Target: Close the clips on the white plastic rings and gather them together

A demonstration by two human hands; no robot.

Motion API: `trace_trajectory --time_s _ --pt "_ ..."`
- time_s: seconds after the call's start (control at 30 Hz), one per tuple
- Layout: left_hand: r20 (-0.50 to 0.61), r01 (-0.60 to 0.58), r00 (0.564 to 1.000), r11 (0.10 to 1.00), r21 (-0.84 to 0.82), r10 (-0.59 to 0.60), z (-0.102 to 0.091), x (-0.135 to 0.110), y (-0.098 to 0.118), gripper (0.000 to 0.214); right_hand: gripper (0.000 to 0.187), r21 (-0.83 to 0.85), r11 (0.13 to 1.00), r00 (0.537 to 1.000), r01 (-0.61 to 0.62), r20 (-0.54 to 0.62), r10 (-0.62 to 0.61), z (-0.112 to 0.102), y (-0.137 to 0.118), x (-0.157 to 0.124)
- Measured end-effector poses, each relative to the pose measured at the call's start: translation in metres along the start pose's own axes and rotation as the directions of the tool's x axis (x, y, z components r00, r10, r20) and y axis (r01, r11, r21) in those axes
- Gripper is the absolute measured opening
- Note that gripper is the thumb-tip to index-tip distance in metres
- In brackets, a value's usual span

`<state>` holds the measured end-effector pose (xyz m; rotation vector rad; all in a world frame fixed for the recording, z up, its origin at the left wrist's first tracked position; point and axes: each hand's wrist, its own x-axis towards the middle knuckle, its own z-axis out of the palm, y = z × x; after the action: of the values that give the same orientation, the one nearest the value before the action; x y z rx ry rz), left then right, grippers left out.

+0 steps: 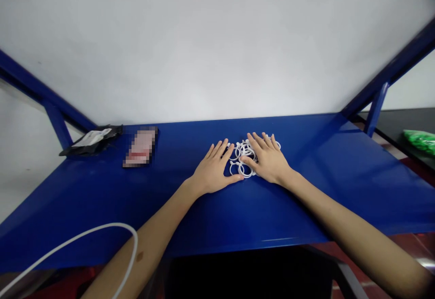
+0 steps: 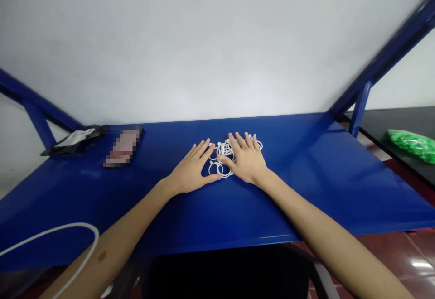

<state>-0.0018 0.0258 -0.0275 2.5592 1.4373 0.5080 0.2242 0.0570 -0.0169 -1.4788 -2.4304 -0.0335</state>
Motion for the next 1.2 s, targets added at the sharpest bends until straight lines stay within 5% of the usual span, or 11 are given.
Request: trace_trajectory --time_s 0.2,0.47,0.67,1.2 --pt "-0.061 0.085 0.995 0.996 0.026 -0.084 -0.009 -0.005 -0.022 0.078 0.085 -0.042 0.998 0.999 -0.047 -0.011 0.046 0.0 0.009 0.0" --pt "-0.124 0.368 0.928 0.917 0.156 -0.352 -0.018 -0.009 -0.074 0.067 0.073 0.084 0.981 0.971 -0.177 -0.15 0.188 -0.018 0.04 0.004" --pt "-0.063 0.395 0.918 0.893 0.217 -0.391 -0.02 -0.007 -0.071 0.057 0.064 0.181 0.965 0.978 -0.192 -0.045 0.203 -0.01 0.048 0.005" --pt "-0.042 0.385 0.921 0.89 0.245 -0.387 -0.023 -0.008 -0.067 0.055 0.063 0.144 0.972 0.981 -0.188 -0.025 0.193 -0.008 0.04 0.002"
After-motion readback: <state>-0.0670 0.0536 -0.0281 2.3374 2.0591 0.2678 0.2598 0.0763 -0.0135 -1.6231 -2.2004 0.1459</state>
